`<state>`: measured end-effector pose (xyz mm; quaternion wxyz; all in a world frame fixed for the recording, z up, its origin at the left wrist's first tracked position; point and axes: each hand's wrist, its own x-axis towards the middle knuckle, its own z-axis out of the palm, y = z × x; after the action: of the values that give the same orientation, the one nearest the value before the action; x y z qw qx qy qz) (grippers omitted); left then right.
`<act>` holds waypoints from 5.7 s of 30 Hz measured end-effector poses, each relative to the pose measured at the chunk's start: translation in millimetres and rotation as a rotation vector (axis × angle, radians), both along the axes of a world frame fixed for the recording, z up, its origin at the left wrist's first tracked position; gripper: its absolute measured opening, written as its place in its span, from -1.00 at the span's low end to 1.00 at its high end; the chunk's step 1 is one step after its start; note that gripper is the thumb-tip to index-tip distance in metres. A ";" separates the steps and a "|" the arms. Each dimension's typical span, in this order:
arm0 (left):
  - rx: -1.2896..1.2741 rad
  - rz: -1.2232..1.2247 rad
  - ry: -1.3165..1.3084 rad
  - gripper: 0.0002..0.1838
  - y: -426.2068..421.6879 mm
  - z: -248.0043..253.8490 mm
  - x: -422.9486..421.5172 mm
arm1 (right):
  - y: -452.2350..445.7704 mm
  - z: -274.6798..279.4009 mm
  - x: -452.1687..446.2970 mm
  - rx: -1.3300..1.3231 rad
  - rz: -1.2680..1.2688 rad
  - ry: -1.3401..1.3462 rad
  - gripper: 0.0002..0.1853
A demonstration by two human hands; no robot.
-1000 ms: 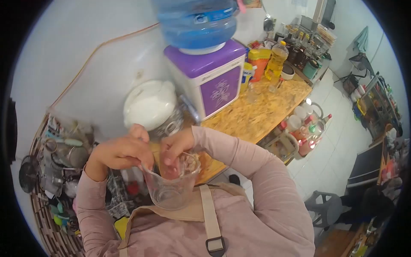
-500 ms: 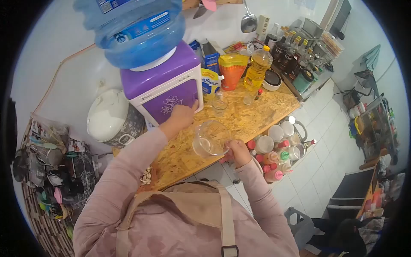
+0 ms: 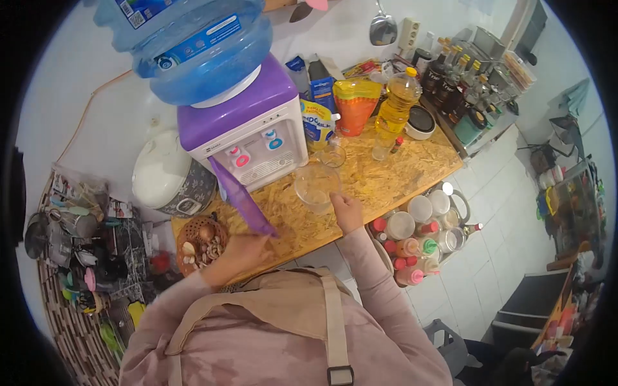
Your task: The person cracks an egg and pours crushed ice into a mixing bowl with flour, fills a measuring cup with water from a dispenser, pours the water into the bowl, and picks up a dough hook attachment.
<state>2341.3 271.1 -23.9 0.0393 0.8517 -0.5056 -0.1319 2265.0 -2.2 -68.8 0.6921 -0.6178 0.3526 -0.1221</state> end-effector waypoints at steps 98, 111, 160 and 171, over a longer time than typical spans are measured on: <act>-0.043 0.599 0.083 -0.53 68.0 1.3 -29.0 | -0.3 -25.8 170.1 -0.545 0.076 0.032 -0.55; -0.109 0.550 0.027 -0.58 73.4 -10.5 -29.1 | 2.5 -18.6 167.3 -0.570 0.057 0.004 -0.56; -0.150 0.556 0.004 -0.57 70.3 -3.2 -30.0 | 3.3 -14.3 167.5 -0.540 0.056 0.007 -0.56; -0.142 0.542 -0.010 -0.55 69.4 -2.0 -29.9 | 0.9 -16.6 168.6 -0.561 0.073 0.004 -0.57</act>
<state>2311.3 340.5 -25.9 0.1301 0.9517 -0.2672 -0.0768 2433.5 -1.3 -85.4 0.4972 -0.7978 0.2840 -0.1885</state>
